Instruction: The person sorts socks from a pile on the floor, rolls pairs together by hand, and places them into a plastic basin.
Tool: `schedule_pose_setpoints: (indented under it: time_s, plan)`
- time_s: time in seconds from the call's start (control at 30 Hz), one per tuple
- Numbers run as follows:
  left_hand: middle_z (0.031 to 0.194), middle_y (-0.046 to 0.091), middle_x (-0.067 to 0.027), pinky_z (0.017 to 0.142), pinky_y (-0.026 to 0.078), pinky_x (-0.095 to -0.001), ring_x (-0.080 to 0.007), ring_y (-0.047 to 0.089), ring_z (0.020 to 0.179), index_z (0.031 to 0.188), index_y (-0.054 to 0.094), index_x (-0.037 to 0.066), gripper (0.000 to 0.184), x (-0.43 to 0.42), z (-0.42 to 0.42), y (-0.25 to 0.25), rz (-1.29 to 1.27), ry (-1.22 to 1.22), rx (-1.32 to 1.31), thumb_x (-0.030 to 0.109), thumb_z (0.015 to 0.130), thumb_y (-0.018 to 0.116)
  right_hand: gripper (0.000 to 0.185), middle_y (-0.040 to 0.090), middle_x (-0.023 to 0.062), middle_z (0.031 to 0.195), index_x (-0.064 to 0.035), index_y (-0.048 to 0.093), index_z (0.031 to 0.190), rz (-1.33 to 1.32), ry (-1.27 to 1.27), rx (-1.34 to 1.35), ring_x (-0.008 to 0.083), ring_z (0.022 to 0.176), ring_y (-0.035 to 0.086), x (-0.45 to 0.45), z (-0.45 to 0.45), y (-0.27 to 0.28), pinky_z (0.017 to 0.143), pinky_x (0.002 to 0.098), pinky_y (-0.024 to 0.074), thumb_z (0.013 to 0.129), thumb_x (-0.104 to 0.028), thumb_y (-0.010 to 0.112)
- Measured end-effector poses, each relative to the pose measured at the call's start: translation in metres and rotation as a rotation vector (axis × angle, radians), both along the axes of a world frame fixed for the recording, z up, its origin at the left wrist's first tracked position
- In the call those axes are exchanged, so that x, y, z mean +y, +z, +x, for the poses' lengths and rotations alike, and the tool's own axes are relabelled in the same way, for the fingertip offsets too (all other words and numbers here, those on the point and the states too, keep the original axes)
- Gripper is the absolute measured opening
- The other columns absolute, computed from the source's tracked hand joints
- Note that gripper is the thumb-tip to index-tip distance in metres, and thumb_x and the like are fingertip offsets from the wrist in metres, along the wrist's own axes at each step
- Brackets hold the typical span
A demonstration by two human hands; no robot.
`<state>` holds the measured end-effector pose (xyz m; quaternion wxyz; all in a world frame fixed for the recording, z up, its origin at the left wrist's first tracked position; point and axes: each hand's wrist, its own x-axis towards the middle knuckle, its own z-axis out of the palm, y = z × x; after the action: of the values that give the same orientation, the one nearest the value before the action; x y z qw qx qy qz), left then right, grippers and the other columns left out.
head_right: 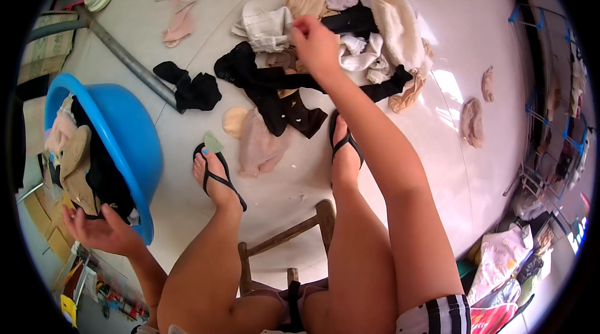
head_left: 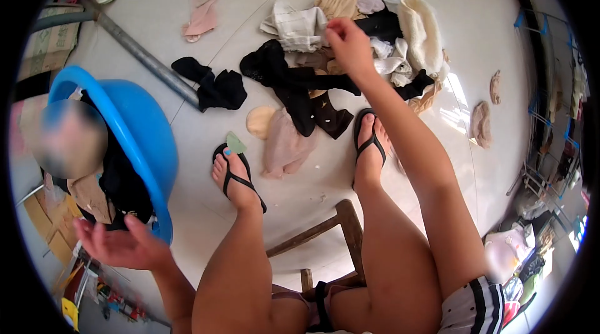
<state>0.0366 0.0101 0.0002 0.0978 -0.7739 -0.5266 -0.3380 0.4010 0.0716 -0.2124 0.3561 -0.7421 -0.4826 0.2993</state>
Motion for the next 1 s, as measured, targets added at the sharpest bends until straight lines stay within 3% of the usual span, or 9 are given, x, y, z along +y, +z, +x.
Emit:
schedule_pose_setpoints:
  time_s: [0.13, 0.2, 0.4, 0.5, 0.7, 0.8, 0.87, 0.93, 1.0]
  plan:
    - [0.12, 0.041, -0.0193, 0.096, 0.03, -0.0418, -0.0358, 0.041, 0.113, 0.104, 0.047, 0.0, 0.027, -0.028, 0.023, -0.046, -0.784, -0.431, -0.206, 0.001, 0.077, 0.051, 0.015, 0.06, 0.0133, 0.079, -0.0035, 0.061, 0.087, -0.073, 0.371, 0.107, 0.0239, 0.075, 0.058, -0.042, -0.026, 0.01, 0.07, 0.0329, 0.0454, 0.075, -0.009, 0.055]
    - [0.126, 0.037, -0.0184, 0.097, 0.029, -0.0441, -0.0383, 0.034, 0.118, 0.11, 0.049, 0.003, 0.037, -0.034, 0.047, -0.078, -1.345, -0.343, -0.192, 0.007, 0.073, 0.056, 0.02, 0.058, 0.0137, 0.089, -0.005, 0.06, 0.092, -0.01, 0.485, -0.024, 0.0255, 0.087, 0.056, -0.061, -0.029, 0.015, 0.076, 0.0329, 0.0438, 0.071, -0.005, 0.057]
    - [0.138, 0.021, -0.0178, 0.101, 0.022, -0.0473, -0.0403, 0.016, 0.128, 0.123, 0.043, 0.004, 0.059, -0.083, 0.029, -0.133, -1.454, -0.375, 0.515, 0.017, 0.068, 0.061, 0.056, 0.042, 0.014, 0.119, -0.0123, 0.05, 0.112, 0.194, 0.06, -0.585, 0.0335, 0.106, 0.041, -0.078, 0.034, 0.029, 0.091, 0.0423, 0.0332, 0.059, 0.005, 0.054]
    - [0.14, 0.019, -0.0174, 0.101, 0.021, -0.0468, -0.04, 0.016, 0.128, 0.123, 0.042, 0.004, 0.06, -0.087, 0.024, -0.141, -1.431, -0.412, 0.508, 0.017, 0.068, 0.061, 0.054, 0.055, 0.0084, 0.103, -0.0123, 0.05, 0.115, -0.031, 0.068, -0.738, 0.027, 0.105, 0.045, -0.091, 0.085, 0.01, 0.094, 0.0408, 0.0295, 0.063, 0.001, 0.05]
    - [0.132, 0.033, -0.0183, 0.099, 0.022, -0.0527, -0.0393, 0.022, 0.126, 0.117, 0.048, 0.002, 0.05, -0.082, 0.034, -0.14, -1.303, -0.427, 0.498, 0.018, 0.071, 0.059, 0.024, 0.054, 0.0138, 0.082, 0.0002, 0.054, 0.097, 0.023, -0.272, -0.111, 0.0271, 0.074, 0.053, -0.11, 0.076, 0.049, 0.066, 0.0322, 0.0426, 0.075, -0.009, 0.055]
    - [0.131, 0.034, -0.0189, 0.102, 0.018, -0.0455, -0.0348, 0.024, 0.126, 0.117, 0.046, 0.002, 0.051, -0.064, 0.05, -0.117, -1.414, -0.415, 0.402, 0.022, 0.073, 0.062, 0.02, 0.051, 0.0129, 0.078, 0.0015, 0.052, 0.091, 0.039, -0.05, 0.063, 0.0264, 0.07, 0.051, -0.12, 0.019, 0.095, 0.07, 0.0345, 0.0424, 0.074, -0.006, 0.057]
    - [0.131, 0.036, -0.0169, 0.102, 0.021, -0.0429, -0.0308, 0.029, 0.125, 0.117, 0.046, 0.0, 0.052, -0.047, 0.066, -0.098, -1.499, -0.474, 0.278, 0.026, 0.076, 0.062, 0.022, 0.054, 0.0125, 0.079, -0.0001, 0.054, 0.092, 0.212, 0.387, 0.067, 0.0306, 0.076, 0.053, -0.121, -0.009, 0.121, 0.087, 0.0408, 0.0396, 0.07, -0.004, 0.058]
    - [0.126, 0.043, -0.0165, 0.099, 0.028, -0.04, -0.0286, 0.035, 0.121, 0.124, 0.039, -0.001, 0.059, -0.037, 0.076, -0.084, -2.08, -0.576, -0.46, 0.026, 0.077, 0.062, 0.021, 0.055, 0.0108, 0.076, -0.0029, 0.055, 0.092, 0.257, 0.614, 0.256, 0.0296, 0.076, 0.055, -0.128, -0.039, 0.135, 0.076, 0.0387, 0.0449, 0.072, -0.008, 0.059]
    - [0.117, 0.05, -0.0134, 0.097, 0.034, -0.0394, -0.0256, 0.048, 0.11, 0.133, 0.025, 0.003, 0.075, -0.043, 0.094, -0.084, -2.038, -0.552, -1.672, 0.039, 0.078, 0.061, 0.016, 0.057, 0.0083, 0.077, -0.0091, 0.055, 0.09, 0.135, 0.806, 0.461, 0.0258, 0.068, 0.057, -0.128, -0.054, 0.148, 0.06, 0.0351, 0.0467, 0.075, -0.013, 0.057]
